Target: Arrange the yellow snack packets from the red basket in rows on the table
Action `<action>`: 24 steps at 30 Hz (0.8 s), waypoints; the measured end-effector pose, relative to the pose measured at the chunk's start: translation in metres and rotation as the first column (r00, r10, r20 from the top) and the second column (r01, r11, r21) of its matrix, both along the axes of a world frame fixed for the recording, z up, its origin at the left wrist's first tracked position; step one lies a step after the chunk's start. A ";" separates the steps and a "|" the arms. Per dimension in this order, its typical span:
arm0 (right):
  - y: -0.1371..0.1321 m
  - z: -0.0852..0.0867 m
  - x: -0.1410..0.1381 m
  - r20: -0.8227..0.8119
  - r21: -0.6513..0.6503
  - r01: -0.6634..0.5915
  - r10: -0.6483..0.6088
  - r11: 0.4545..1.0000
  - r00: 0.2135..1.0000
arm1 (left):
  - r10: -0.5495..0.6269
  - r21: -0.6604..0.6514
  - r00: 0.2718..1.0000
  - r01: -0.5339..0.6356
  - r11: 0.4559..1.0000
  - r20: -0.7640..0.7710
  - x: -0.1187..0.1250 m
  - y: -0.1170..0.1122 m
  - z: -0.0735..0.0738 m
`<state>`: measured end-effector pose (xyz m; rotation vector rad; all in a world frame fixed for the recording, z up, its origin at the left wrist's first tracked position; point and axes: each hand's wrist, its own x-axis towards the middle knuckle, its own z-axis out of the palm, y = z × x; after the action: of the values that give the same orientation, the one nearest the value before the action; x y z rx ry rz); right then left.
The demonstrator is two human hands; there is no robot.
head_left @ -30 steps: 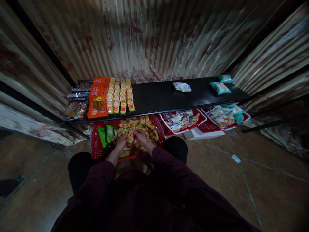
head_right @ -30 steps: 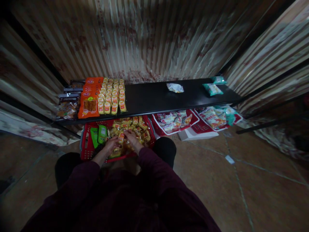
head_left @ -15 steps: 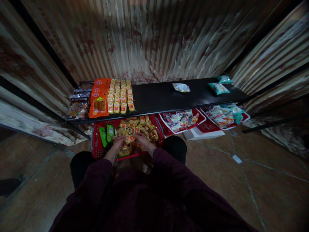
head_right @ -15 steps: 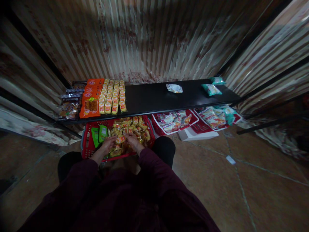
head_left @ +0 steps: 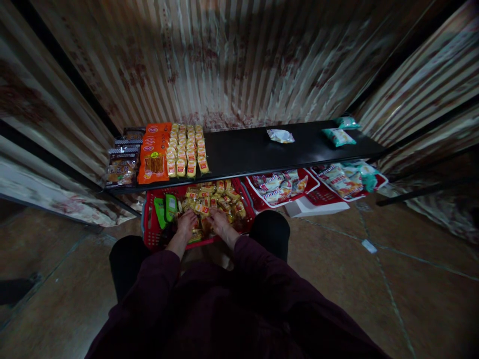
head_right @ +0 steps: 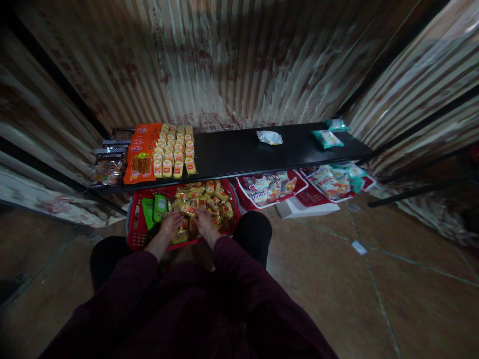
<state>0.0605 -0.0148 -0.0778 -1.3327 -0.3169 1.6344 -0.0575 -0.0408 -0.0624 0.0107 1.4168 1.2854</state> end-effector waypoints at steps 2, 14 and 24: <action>0.000 0.000 -0.004 -0.007 0.018 0.031 -0.031 0.999 0.999 | 0.013 0.056 0.999 -0.016 0.998 0.050 0.008 -0.001 0.000; -0.018 0.005 -0.006 -0.001 0.176 -0.086 0.088 0.981 0.996 | 0.050 0.095 0.999 -0.049 0.994 -0.004 0.017 0.002 0.004; -0.020 0.005 -0.012 -0.063 0.209 -0.087 0.102 0.974 0.993 | 0.173 0.145 0.963 -0.145 0.979 -0.207 0.017 0.011 -0.019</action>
<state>0.0483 -0.0344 -0.0726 -1.1133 -0.4984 1.6750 -0.0406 -0.0296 -0.0810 0.1313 1.5440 1.5456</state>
